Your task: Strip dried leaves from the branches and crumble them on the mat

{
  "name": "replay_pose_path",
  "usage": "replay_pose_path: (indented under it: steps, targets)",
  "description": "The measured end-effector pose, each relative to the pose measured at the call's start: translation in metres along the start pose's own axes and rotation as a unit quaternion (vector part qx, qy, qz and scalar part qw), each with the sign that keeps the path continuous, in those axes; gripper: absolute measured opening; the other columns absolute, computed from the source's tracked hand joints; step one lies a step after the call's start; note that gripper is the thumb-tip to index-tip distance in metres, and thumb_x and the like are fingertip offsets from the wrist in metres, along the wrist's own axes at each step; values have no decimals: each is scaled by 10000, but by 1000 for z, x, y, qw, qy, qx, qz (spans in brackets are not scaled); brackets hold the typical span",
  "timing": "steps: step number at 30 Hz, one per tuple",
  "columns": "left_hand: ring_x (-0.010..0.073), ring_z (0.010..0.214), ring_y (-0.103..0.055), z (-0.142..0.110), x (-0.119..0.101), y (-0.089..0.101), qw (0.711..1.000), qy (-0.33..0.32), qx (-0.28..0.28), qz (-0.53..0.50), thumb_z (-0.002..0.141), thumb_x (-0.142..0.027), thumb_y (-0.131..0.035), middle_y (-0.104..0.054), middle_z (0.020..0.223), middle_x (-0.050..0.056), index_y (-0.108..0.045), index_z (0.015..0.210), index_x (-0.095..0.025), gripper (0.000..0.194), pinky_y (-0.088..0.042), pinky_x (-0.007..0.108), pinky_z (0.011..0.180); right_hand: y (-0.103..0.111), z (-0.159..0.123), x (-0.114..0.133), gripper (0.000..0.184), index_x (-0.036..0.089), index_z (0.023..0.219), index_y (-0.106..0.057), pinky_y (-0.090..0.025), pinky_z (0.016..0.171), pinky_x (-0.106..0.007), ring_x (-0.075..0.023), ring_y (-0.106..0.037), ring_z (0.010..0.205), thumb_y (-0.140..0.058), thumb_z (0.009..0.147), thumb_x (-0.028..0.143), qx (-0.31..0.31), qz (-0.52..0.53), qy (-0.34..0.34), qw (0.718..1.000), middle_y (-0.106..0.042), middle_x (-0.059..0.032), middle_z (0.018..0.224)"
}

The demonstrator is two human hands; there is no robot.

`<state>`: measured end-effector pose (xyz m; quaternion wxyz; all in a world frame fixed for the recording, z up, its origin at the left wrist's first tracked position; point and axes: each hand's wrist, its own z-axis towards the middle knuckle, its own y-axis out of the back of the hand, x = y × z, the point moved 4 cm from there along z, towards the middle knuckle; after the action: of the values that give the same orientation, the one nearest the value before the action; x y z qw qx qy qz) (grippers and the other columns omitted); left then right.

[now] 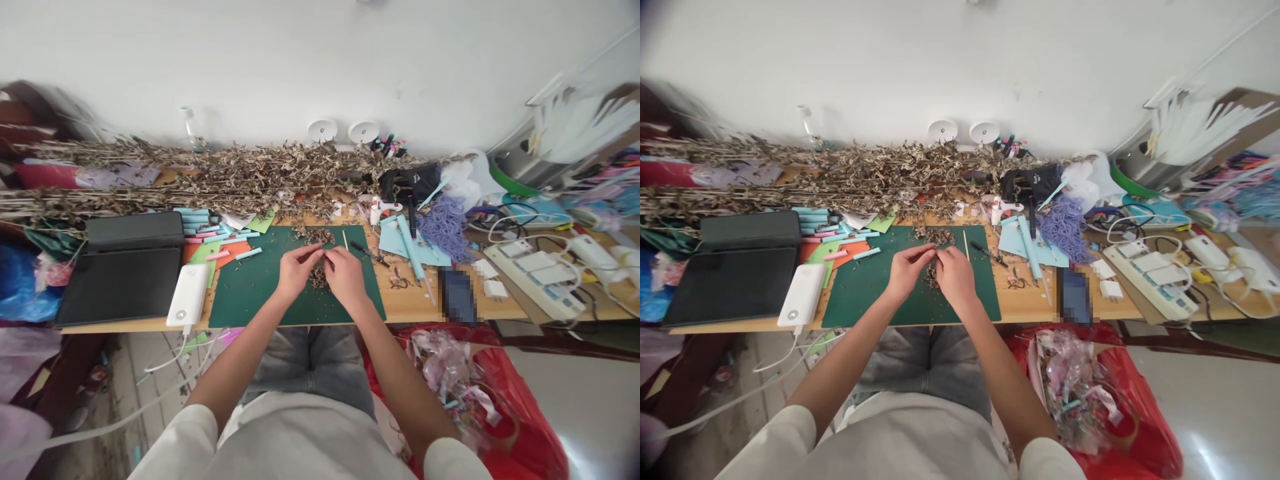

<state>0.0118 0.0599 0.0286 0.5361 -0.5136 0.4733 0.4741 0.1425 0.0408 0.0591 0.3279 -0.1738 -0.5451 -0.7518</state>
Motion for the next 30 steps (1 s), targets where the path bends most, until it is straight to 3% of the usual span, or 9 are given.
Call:
replay_pose_path:
  steps: [3,8,13,17,22,25,28,30]
  targets:
    - [209,850,-689,-1,9,0,998,27,-24,-41,697,-358,-762,-754,911,87,-764,896,-143,292,-549,359,836,2,-7,-4,243,215,1030,-726,-537,740,-313,-185,-650,760,-583,833,216,-15,95,-37,995,-701,-66,909]
    - [153,736,-660,-5,14,-3,996,34,-39,-66,653,-314,-793,-744,809,55,-755,817,-143,240,-536,292,741,-1,-19,-13,333,203,1065,-724,-582,735,-312,-184,-686,779,-701,763,342,-34,294,-108,949,-713,-66,954]
    - [147,691,-652,-13,15,-7,997,58,-12,-44,685,-363,-773,-747,815,63,-758,880,-142,295,-544,290,691,-8,-25,-26,244,203,945,-754,-582,811,-355,-212,-704,853,-675,776,360,-72,339,-162,924,-744,-65,959]
    - [212,882,-690,-16,16,-5,998,51,28,-30,656,-327,-800,-748,993,92,-759,958,-163,346,-552,358,834,-16,-26,-33,259,187,894,-746,-594,776,-375,-225,-714,794,-723,716,374,-88,376,-203,900,-755,-61,882]
    - [230,889,-700,-13,16,0,999,14,40,21,706,-302,-764,-751,987,84,-761,970,-174,293,-558,363,830,-22,-28,-35,242,187,857,-732,-596,683,-355,-205,-699,668,-721,718,385,-100,397,-221,885,-741,-47,757]
    - [221,856,-703,-12,12,1,996,-31,44,78,747,-293,-734,-756,948,78,-764,954,-177,240,-557,336,785,-21,-30,-35,234,188,830,-741,-593,687,-351,-210,-701,689,-729,710,389,-100,392,-223,887,-741,-45,753]
    - [207,800,-701,-13,8,2,984,-71,39,160,783,-283,-703,-758,885,65,-766,903,-189,165,-552,319,751,-18,-31,-35,250,191,827,-758,-589,715,-355,-220,-706,746,-741,694,401,-80,374,-225,896,-751,-52,799]
    - [196,787,-695,-14,3,2,969,-105,45,220,805,-259,-681,-755,870,56,-760,892,-202,130,-546,312,750,-18,-32,-35,263,187,827,-763,-589,700,-353,-211,-701,712,-764,664,394,-65,388,-241,888,-748,-47,774]
